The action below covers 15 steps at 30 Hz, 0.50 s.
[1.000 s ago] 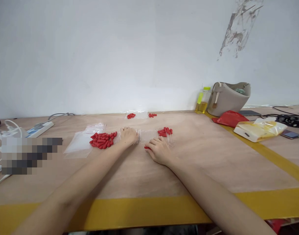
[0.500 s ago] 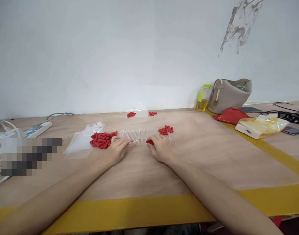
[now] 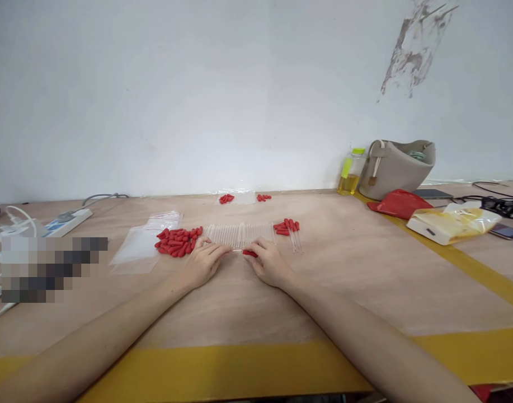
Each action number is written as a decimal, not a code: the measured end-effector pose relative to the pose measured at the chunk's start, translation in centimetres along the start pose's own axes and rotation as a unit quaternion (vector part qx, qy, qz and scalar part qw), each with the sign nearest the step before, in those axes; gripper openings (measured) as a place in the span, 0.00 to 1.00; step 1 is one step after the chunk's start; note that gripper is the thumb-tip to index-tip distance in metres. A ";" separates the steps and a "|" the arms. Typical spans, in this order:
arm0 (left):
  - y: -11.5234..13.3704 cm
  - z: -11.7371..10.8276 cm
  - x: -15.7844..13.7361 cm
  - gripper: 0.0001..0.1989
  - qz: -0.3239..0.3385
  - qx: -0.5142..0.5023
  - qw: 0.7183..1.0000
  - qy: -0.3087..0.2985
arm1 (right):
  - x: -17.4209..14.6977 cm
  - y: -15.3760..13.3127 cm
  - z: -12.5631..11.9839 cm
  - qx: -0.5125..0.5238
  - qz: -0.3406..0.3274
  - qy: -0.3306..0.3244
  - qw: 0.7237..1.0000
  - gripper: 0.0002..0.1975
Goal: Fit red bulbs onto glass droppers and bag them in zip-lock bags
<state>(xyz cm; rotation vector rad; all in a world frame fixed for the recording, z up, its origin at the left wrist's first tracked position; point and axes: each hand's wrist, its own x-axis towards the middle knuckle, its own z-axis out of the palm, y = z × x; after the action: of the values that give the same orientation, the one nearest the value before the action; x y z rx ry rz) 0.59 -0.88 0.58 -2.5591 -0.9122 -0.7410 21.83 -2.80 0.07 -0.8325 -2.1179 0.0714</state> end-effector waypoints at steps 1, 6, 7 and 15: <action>-0.1 0.0 0.0 0.11 0.007 0.001 1.000 -0.002 | 0.0 0.0 0.1 0.005 -0.002 0.001 1.000 0.07; -0.5 0.3 -0.2 0.14 0.047 -0.001 0.999 0.011 | -0.2 0.8 0.5 0.018 -0.018 0.006 1.000 0.09; -0.6 0.3 -0.3 0.14 0.051 -0.003 0.999 0.016 | -0.3 0.9 0.6 0.018 -0.021 0.007 1.000 0.09; -0.4 0.3 -0.1 0.14 0.077 -0.030 0.995 0.049 | -0.3 0.9 0.3 0.032 -0.044 -0.001 0.999 0.08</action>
<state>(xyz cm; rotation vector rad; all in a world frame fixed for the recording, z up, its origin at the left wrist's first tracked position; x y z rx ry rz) 0.36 -0.55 0.30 -2.5839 -0.6621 -0.8520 22.20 -2.24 -0.64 -0.7016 -2.1394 0.0926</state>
